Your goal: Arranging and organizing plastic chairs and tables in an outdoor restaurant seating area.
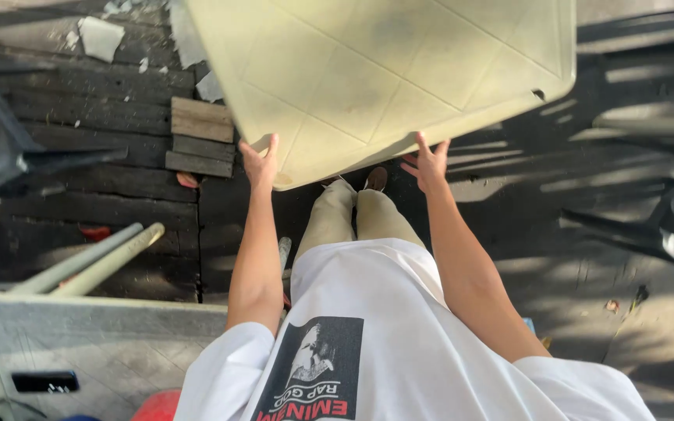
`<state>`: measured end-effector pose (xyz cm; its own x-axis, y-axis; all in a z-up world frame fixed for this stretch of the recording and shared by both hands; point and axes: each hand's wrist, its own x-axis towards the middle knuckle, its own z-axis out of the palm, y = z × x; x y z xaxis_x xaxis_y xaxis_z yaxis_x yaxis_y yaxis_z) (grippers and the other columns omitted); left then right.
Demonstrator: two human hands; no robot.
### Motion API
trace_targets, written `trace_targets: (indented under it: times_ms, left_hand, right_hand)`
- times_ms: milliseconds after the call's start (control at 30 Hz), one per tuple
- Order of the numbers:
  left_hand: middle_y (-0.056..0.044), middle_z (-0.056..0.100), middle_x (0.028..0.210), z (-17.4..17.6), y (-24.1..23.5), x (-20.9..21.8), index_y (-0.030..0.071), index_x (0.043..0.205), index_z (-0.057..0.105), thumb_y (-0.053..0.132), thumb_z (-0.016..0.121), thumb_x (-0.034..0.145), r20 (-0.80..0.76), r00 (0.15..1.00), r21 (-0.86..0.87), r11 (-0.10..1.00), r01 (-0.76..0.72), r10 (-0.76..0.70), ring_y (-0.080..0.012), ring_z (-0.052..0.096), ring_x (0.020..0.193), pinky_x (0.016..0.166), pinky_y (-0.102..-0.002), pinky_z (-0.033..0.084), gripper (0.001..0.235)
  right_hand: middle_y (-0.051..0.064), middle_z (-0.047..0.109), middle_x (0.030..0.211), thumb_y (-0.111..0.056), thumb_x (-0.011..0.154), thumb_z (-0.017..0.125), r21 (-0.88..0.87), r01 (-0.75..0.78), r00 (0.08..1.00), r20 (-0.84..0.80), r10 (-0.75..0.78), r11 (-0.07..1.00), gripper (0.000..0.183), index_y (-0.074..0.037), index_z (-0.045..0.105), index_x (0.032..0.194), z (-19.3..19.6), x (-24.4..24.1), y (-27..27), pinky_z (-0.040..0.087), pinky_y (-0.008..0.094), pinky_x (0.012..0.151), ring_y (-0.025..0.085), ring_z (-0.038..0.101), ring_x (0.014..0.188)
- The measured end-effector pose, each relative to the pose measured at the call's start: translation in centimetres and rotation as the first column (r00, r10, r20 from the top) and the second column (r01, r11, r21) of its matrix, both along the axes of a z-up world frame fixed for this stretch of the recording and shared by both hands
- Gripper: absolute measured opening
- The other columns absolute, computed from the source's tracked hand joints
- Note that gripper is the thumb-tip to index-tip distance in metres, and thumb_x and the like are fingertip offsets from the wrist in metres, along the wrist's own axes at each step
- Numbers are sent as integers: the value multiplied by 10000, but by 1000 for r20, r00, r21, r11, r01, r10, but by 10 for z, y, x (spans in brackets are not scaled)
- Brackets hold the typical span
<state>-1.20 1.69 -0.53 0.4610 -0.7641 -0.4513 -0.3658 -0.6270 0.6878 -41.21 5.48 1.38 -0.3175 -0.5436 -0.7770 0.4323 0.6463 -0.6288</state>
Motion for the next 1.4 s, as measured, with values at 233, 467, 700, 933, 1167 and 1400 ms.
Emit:
trace_targets:
  times_ms: [233,467,700,933,1167,1400]
  left_hand:
    - [-294,129,1645,74,45,-56,20,1635,128,534,888,858,391,848,-72,907,416,-358,-538,181,1486,1176,-633,287,1202]
    - [-216,78,1710,71,70,-145,101,1655,188,437,860,826,493,463,69,564,823,-736,-520,136,1548,1172,-702,245,1119]
    - [-214,93,1718,76,96,-199,114,1659,235,393,831,883,472,516,11,590,807,-715,-495,159,1555,1218,-654,241,1018]
    - [-213,78,1697,73,139,-171,137,1628,257,424,833,849,519,648,105,794,598,-557,-485,144,1547,1186,-656,232,1010]
    - [-167,-3,1702,62,166,-133,159,1638,210,415,793,875,495,689,176,838,516,-529,-442,88,1560,1211,-658,179,993]
    - [-195,-66,1688,73,160,-154,172,1584,235,418,851,806,537,741,34,888,458,-403,-488,141,1544,1164,-677,285,1022]
  right_hand:
    - [195,600,1390,-348,992,705,39,-51,993,-104,55,998,985,-328,-45,1630,3,1,9,636,517,877,308,710,1113]
    - [148,725,1253,-353,957,692,-48,-51,978,-205,40,998,975,-264,9,1646,35,-32,20,631,361,687,211,744,924]
    - [139,732,1274,-396,956,692,-156,-161,971,-204,127,975,937,-243,83,1651,42,-57,29,627,328,683,189,754,935]
    - [162,662,1368,-374,985,670,-181,-290,957,-78,280,940,890,-253,101,1659,33,-64,63,629,380,742,236,749,979]
    - [185,547,1472,-356,1046,613,-121,-348,937,-92,338,930,835,-249,62,1664,25,-65,62,647,436,839,305,732,1107]
    - [157,560,1464,-395,992,639,-163,-467,877,-211,431,869,823,-232,153,1636,80,-44,42,628,423,812,278,718,1073]
